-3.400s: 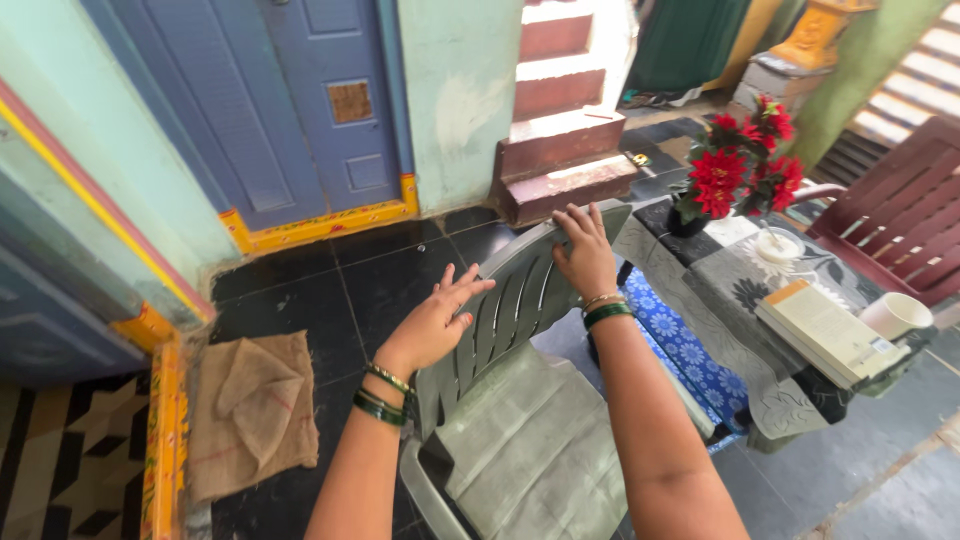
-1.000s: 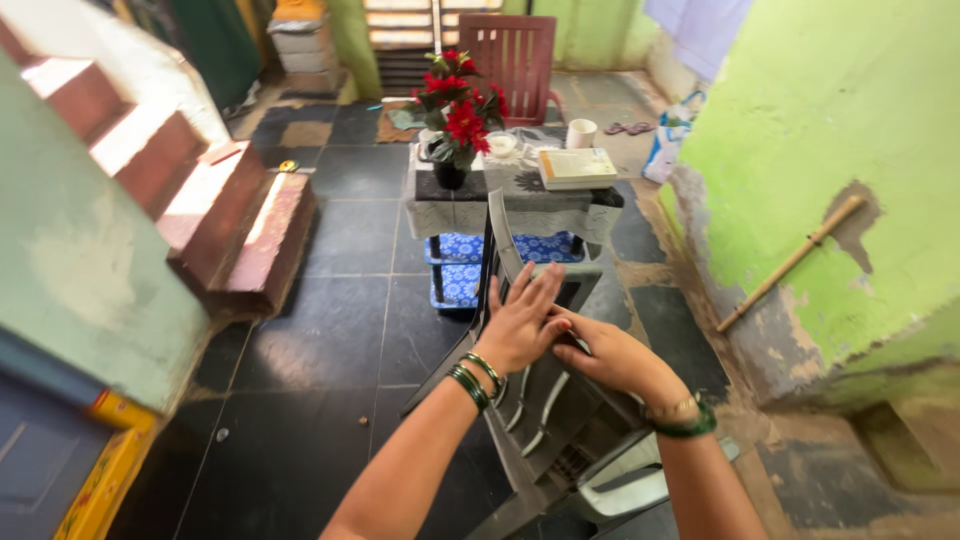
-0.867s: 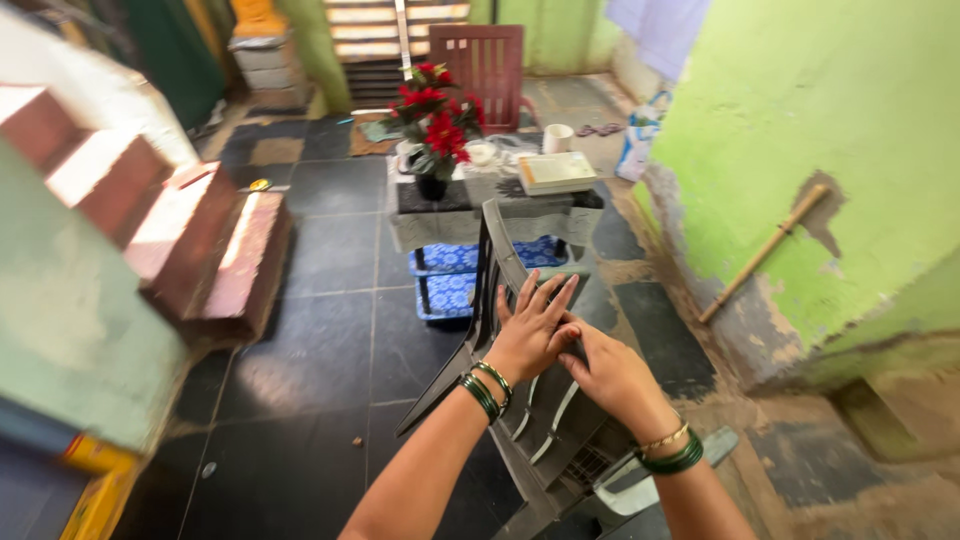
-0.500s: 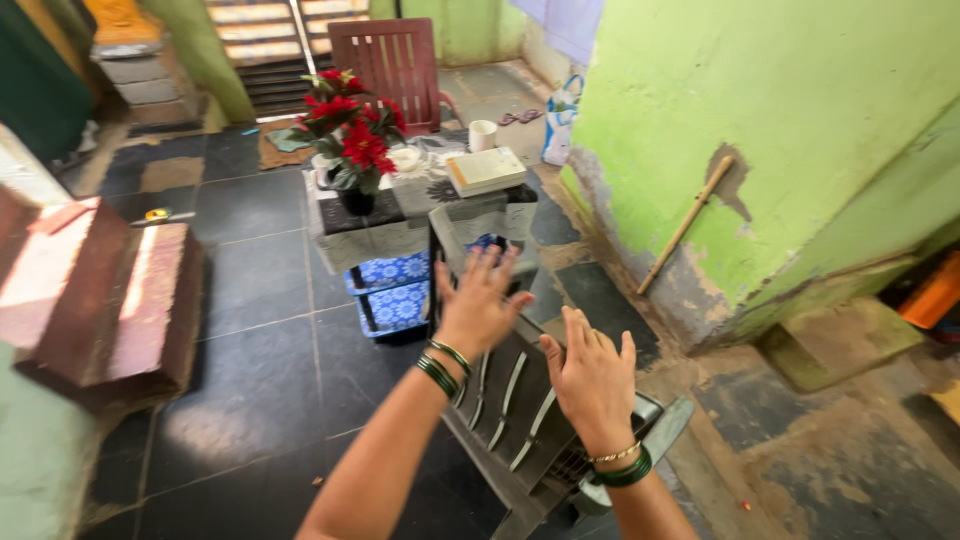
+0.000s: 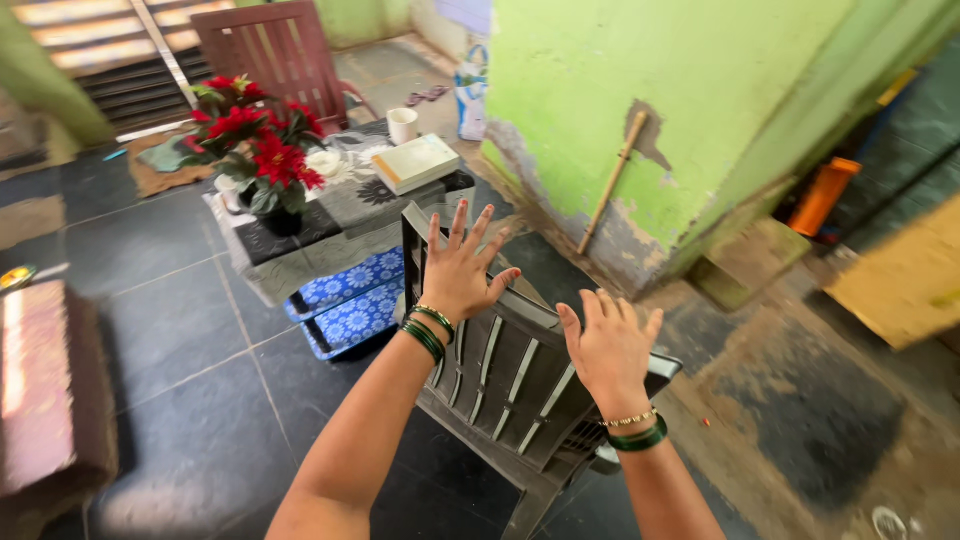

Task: The person rearranges two plastic chairs around a small table in a tiled entryway. They move a maroon chair and a grey chair into position, then adjust a book, two cups, and a potted plant on the table.

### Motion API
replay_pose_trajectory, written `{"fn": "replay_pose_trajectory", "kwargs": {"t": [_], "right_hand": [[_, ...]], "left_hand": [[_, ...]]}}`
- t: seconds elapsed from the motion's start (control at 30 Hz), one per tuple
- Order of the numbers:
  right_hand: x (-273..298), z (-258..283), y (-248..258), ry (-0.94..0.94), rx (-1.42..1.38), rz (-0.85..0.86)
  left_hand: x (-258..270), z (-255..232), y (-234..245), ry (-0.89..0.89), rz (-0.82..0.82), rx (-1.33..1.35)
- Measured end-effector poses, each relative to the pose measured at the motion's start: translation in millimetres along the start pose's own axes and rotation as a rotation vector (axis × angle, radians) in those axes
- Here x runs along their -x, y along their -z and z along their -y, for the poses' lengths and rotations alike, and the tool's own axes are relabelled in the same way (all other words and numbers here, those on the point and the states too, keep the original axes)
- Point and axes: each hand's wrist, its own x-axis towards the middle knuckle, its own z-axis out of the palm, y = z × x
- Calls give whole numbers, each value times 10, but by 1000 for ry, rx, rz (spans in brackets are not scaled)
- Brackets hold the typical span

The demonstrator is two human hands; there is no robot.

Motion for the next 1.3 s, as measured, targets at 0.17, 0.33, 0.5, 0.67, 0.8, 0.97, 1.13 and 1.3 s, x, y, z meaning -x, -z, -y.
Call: {"fn": "replay_pose_trajectory", "kwargs": {"t": [0.17,0.33,0.5,0.67,0.8,0.97,1.13,1.3], "right_hand": [[-40,244,-116,-204,-145,131],[48,346,-151,-117,-37,-88],[53,421,-71,-90,-10,-101],[93,505,-46,-83,-59,-199],[117,399,-52,-36,-91,-268],[64,63,-148,-18,-121,-300],[1,-308,-256,17,-239,-221],[-182,-538,-351,136,-323,-244]], "left_hand": [[-122,430,104,-240,7,32],[-98,655,6,-394,-10,151],[-54,680,-3,-320,161,261],[89,701,34,-265,107,358],[159,592,50,-229,138,330],[155,322,67,-171,98,300],[190,77,69,-74,190,296],[288,-131,61,-9,29,277]]}}
